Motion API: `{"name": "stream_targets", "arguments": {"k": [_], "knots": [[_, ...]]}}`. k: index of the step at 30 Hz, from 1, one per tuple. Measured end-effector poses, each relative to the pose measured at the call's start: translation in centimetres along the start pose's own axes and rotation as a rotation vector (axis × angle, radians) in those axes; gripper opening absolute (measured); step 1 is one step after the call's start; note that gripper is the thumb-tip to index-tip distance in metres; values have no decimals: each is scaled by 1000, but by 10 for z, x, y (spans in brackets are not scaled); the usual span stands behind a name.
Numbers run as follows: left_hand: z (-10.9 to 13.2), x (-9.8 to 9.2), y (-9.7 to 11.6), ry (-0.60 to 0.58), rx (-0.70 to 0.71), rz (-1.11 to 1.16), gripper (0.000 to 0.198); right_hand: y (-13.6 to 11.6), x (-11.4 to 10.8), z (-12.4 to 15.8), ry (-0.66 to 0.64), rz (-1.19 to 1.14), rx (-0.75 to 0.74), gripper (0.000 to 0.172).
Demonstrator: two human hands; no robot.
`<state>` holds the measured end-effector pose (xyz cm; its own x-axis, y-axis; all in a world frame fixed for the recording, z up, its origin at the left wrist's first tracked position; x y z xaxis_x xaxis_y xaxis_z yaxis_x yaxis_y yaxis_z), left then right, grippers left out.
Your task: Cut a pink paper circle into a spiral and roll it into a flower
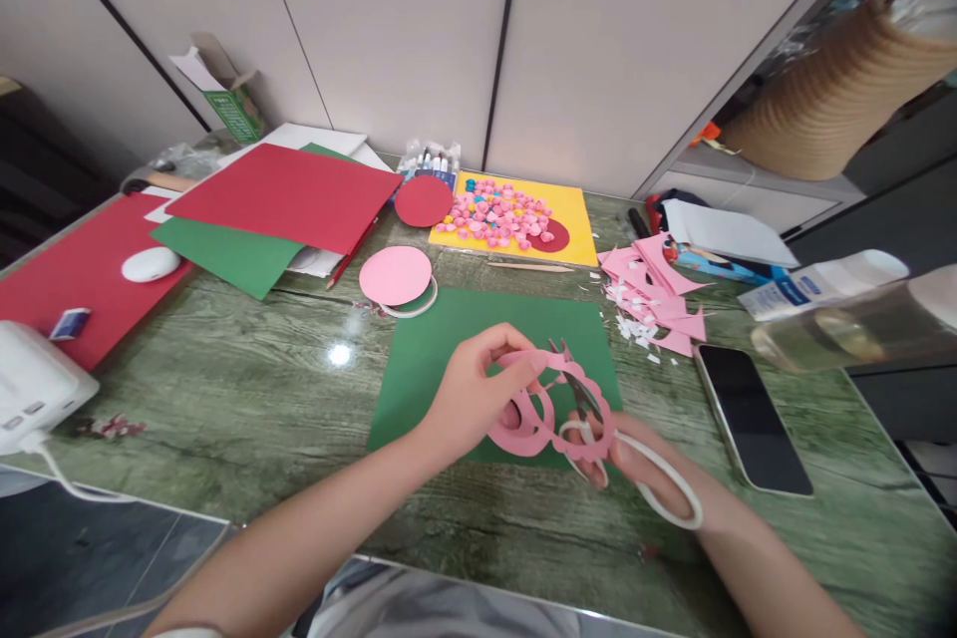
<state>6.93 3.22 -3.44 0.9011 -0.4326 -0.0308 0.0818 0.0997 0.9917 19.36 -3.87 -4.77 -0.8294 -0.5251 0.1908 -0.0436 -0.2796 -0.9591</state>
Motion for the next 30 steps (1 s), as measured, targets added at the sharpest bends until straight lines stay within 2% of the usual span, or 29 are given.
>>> {"name": "stream_targets", "arguments": {"k": [5, 10, 15, 21, 30], "knots": [[1, -7, 1, 99, 9, -72, 20, 2, 1, 3, -9, -1, 33, 48], [3, -7, 3, 97, -9, -89, 25, 0, 2, 2, 15, 1, 34, 48], [2, -8, 7, 100, 45, -148, 22, -2, 2, 0, 9, 18, 11, 48], [0, -2, 7, 23, 24, -134, 19, 6, -1, 2, 52, 38, 67, 48], [-1, -5, 5, 58, 2, -172, 23, 11, -1, 2, 38, -1, 104, 46]]}}
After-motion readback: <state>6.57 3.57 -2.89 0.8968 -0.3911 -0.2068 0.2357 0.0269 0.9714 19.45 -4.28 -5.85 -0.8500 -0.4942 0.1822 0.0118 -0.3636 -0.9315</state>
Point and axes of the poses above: each hand's wrist, its own z-axis away from the middle knuckle, its own x-axis out of the palm, y = z × x, the point moved 7 cm from there along -z, towards the middle knuckle, and after that the axes turned 12 degrees about -z, right-handed, at the moved point
